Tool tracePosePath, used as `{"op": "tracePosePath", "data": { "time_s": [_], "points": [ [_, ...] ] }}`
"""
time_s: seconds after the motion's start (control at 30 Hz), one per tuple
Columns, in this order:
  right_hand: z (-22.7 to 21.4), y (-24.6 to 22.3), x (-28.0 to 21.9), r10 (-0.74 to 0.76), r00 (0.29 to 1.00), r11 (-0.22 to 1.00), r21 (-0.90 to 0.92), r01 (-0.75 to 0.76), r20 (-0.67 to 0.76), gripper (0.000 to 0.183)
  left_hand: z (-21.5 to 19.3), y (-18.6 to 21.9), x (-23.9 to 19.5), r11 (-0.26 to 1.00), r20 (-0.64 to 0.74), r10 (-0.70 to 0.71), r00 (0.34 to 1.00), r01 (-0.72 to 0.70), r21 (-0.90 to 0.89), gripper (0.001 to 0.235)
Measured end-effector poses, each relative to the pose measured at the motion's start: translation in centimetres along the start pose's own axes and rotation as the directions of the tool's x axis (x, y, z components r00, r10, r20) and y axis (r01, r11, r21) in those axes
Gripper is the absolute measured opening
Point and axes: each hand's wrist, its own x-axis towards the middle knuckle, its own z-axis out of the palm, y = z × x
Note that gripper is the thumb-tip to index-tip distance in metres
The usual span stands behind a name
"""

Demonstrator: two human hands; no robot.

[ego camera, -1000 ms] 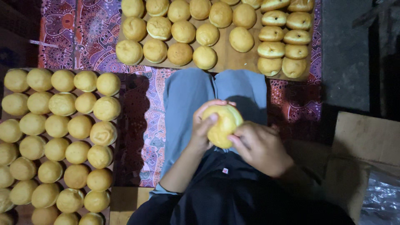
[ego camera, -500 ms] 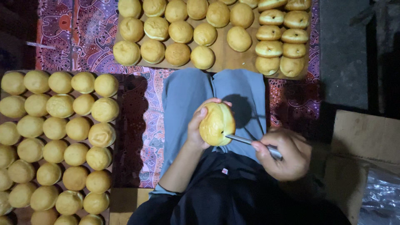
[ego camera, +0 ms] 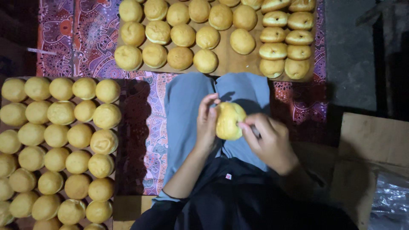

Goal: The person sits on the floor and repeatedly picks up small round buns from a tray. Using a metal skewer, the person pokes a hole in each bun and places it back on the tray.

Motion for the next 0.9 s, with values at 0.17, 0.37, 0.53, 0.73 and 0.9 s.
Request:
{"op": "tracePosePath", "data": {
  "time_s": [0.17, 0.37, 0.53, 0.73, 0.9],
  "points": [
    [1.1, 4.9, -0.5, 0.137, 0.986, 0.989, -0.043, -0.141, -0.099, 0.013, -1.1, -0.1, 2.8, 0.869, 0.439, -0.056, 0.897, -0.173, 0.464, 0.090],
    [-4.1, 11.1, -5.2, 0.457, 0.801, 0.889, 0.240, -0.390, -0.388, 0.011, -1.8, -3.6, 14.4, 0.932, 0.693, -0.251, 0.676, -0.024, 0.362, 0.087],
    [-6.7, 13.8, -8.3, 0.671, 0.536, 0.734, 0.355, -0.579, -0.513, 0.013, 1.2, -8.0, 22.8, 0.756, 0.802, -0.226, 0.552, -0.420, 0.502, 0.085],
    [-7.4, 14.9, -11.6, 0.744, 0.380, 0.540, 0.160, -0.826, -0.549, 0.022, 3.9, -11.6, 24.4, 0.182, 0.751, -0.449, 0.484, -0.774, 0.607, 0.073],
    [-7.1, 16.9, -13.5, 0.874, 0.245, 0.397, 0.326, -0.858, -0.419, 0.027, 1.3, -15.1, 27.0, 0.221, 0.269, -0.127, 0.955, -0.237, 0.946, 0.049]
  ]
}}
